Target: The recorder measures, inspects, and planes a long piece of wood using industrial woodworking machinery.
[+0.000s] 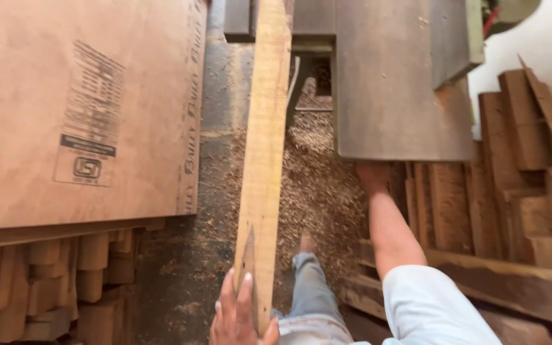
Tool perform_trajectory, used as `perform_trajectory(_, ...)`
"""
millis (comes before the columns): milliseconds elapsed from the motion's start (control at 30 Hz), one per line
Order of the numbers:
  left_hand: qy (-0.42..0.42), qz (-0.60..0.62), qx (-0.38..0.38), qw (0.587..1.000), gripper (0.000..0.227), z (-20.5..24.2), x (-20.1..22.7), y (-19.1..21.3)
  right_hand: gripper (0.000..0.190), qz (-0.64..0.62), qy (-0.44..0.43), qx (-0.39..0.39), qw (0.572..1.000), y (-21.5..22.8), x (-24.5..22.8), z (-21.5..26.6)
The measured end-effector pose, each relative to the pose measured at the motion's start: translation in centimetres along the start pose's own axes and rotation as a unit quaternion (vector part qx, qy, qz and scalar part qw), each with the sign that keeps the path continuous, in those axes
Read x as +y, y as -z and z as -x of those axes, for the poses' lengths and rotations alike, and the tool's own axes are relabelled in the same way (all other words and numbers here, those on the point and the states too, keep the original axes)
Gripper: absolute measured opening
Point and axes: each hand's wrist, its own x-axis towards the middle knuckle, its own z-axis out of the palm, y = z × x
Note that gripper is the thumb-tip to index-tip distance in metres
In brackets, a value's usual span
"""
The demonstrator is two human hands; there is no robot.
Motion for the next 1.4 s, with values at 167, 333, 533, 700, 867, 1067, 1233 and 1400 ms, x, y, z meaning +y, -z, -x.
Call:
perform_trajectory(167,-0.002,0.007,0.004,1.000,0.113,0.1,0.1,0.8,0.037,-0.070,0.060,0.156,0.983,3.7,-6.0,6.3)
perform_trajectory(333,-0.044,-0.003,-0.018,0.999,0.108,-0.3,1.4,2.9,0.066,-0.133,-0.067,-0.012,0.989,3.0,-4.8,24.7)
perform_trajectory(533,-0.054,-0.044,-0.056,0.996,0.107,0.1,1.1,2.4,0.071,-0.175,-0.202,-0.187,0.945,9.3,-1.4,53.1)
perform_trajectory(700,-0.054,-0.050,-0.071,0.995,0.105,0.2,1.2,2.5,0.069,-0.146,-0.144,-0.072,0.976,11.8,-1.9,53.2)
perform_trajectory(867,-0.035,-0.049,-0.070,0.996,0.103,0.2,1.0,2.5,0.071,-0.165,-0.087,-0.043,0.982,11.7,-3.9,42.4)
perform_trajectory(1067,-0.020,-0.019,-0.004,1.000,0.102,-0.1,0.1,1.0,0.073,-0.193,-0.049,-0.026,0.980,9.5,-8.0,15.6)
perform_trajectory(1233,-0.016,-0.013,0.007,1.000,0.105,1.3,-5.6,-5.0,0.063,-0.172,-0.028,-0.025,0.984,4.7,-9.7,3.3)
perform_trajectory(1400,-0.041,-0.039,0.173,0.983,0.082,1.5,-8.7,-10.4,0.054,-0.135,-0.050,0.000,0.990,2.6,-6.1,0.5)
